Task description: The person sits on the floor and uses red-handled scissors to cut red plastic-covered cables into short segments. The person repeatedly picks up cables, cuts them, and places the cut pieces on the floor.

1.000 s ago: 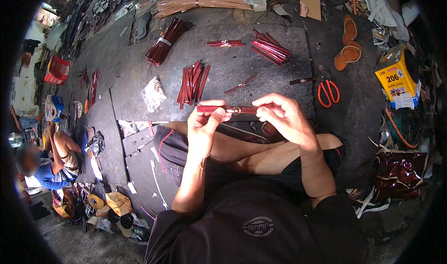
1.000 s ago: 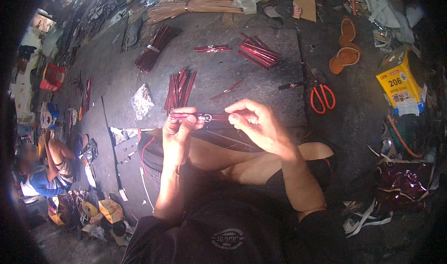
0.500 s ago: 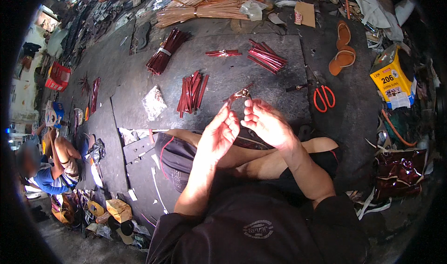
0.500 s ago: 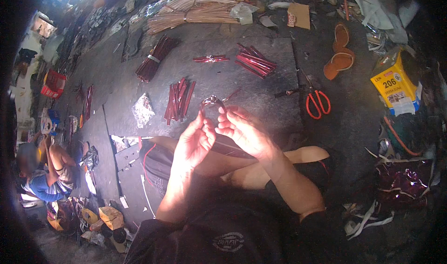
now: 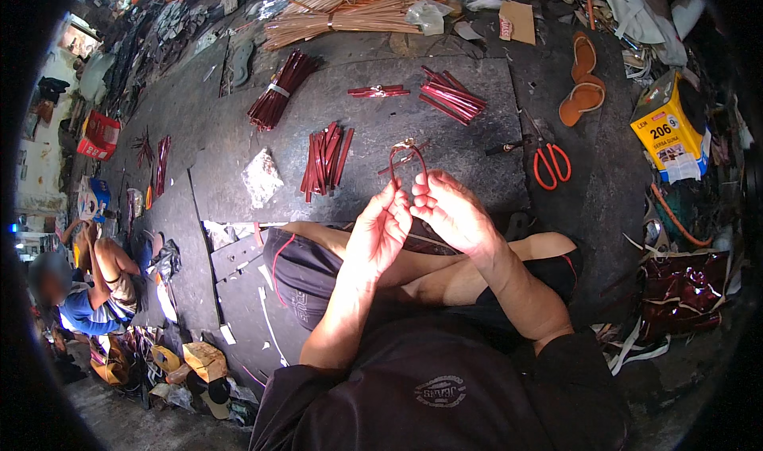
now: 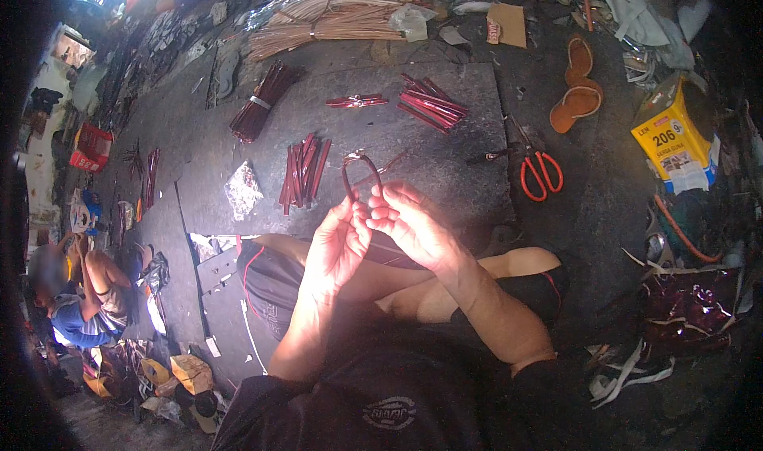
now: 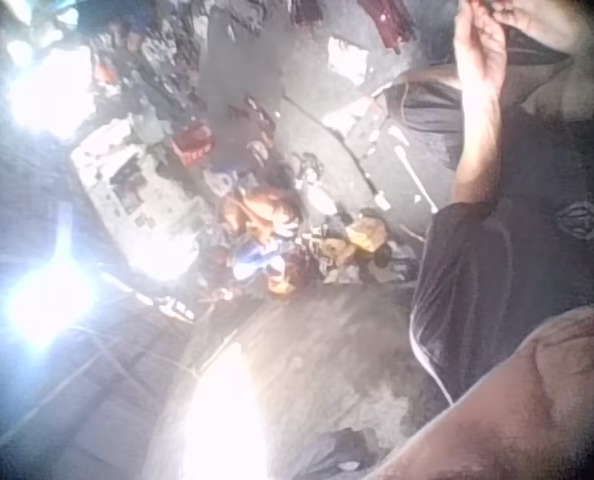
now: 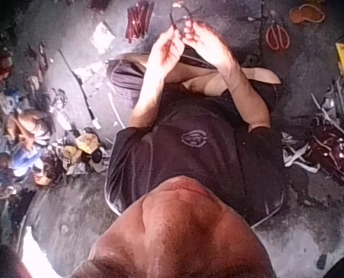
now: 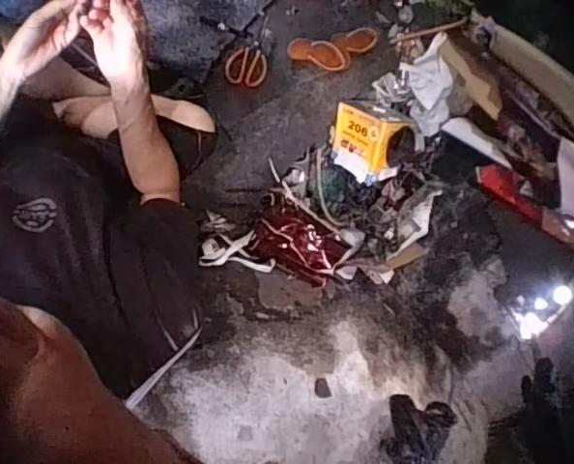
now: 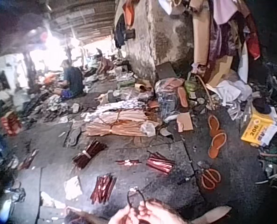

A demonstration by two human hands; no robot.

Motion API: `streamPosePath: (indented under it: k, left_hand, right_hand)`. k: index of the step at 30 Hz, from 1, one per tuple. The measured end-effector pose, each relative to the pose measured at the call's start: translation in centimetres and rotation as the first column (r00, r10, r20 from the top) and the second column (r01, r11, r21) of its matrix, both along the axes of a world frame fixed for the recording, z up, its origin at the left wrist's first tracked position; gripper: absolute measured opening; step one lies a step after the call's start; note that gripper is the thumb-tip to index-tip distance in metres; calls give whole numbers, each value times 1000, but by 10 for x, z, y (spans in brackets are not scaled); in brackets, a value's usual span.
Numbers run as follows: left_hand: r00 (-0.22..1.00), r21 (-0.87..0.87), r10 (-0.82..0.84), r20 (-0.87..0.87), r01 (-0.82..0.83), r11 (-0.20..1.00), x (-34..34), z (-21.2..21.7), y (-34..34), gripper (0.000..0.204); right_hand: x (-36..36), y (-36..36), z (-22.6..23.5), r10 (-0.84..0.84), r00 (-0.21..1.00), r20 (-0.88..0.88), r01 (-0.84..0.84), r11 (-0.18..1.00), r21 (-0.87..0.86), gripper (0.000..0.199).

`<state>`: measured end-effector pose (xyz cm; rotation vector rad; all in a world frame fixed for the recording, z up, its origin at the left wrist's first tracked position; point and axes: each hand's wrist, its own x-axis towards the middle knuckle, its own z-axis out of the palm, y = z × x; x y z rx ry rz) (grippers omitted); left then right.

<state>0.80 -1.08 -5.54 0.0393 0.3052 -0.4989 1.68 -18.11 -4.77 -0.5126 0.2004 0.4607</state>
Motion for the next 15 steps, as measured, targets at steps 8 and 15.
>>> streamPosePath:
  k: [8,15]
  left_hand:
    - [960,463,23,279,-155,873,6,39,28,40]
    - [891,804,-143,430,-306,510,-5,41,23,24]
  right_hand:
    - [-2,-18,40,345,883,320,13,661,-750,14]
    - [-6,-8,59,436,631,642,506,395,-767,20]
